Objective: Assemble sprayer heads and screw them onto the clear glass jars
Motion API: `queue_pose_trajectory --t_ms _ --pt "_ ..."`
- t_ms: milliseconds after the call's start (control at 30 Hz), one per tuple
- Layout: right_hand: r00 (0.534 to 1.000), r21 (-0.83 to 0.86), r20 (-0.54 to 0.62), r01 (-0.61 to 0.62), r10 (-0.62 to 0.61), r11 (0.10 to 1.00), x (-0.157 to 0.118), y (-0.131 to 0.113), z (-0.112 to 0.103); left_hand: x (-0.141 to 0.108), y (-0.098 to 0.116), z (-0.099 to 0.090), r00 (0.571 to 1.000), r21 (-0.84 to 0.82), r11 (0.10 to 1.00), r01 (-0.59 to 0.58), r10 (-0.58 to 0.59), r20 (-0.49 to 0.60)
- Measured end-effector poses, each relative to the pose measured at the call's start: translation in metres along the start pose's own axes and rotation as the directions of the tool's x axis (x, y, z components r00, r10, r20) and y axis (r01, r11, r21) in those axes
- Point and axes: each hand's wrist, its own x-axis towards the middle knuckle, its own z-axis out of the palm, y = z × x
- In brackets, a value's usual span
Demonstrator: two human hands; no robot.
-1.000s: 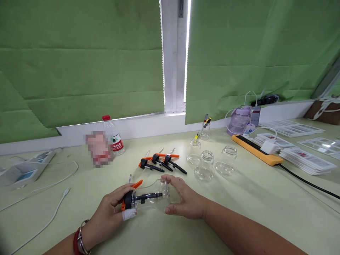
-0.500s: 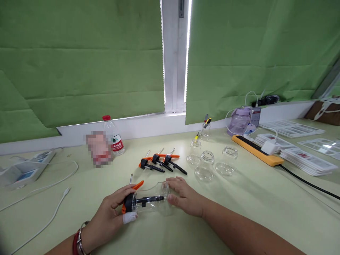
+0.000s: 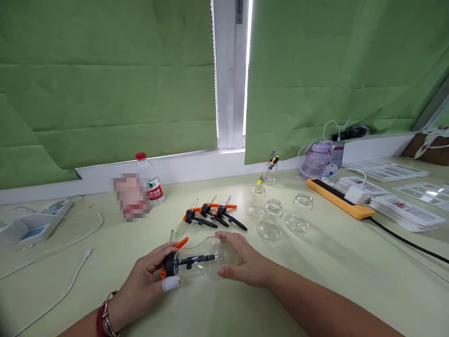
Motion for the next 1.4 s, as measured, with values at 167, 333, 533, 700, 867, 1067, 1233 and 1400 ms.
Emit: queue_pose_trajectory --t_ms 167,333,533,700,867,1067,1233,1400 --pt "0.998 -0.103 -0.034 0.040 -0.044 0.994 0.005 -0.001 0.000 -0.001 0.000 0.000 0.998 0.048 0.997 -0.060 0.059 0.033" --pt "0.997 -0.146 -0.030 0.069 -0.074 0.987 0.008 -0.006 0.001 0.000 0.002 0.001 0.997 0.045 0.996 -0.070 0.068 0.047" --pt "0.999 -0.103 -0.014 0.037 -0.038 0.994 0.002 -0.004 0.001 0.002 -0.003 0.000 1.000 0.072 0.997 -0.028 0.027 0.014" --pt "0.999 -0.101 0.024 -0.041 0.043 0.994 -0.003 -0.004 0.001 0.003 -0.003 0.000 1.000 0.048 0.999 -0.003 0.003 0.000" --pt "1.000 -0.124 0.021 -0.010 0.013 0.992 0.000 -0.002 0.000 0.003 0.003 -0.001 0.999 0.013 0.999 -0.032 0.032 0.010" --pt "0.999 -0.190 0.031 0.046 -0.041 0.981 0.002 0.002 -0.003 0.002 0.000 0.000 0.998 0.043 0.997 -0.068 0.069 -0.004" --pt "0.998 -0.174 0.055 0.053 -0.044 0.983 0.001 0.002 -0.006 -0.003 -0.003 0.000 0.993 0.074 0.990 -0.117 0.116 0.013" --pt "0.997 -0.166 0.055 0.070 -0.062 0.984 0.003 -0.002 -0.004 -0.004 -0.006 0.001 0.990 0.091 0.986 -0.142 0.140 0.029"
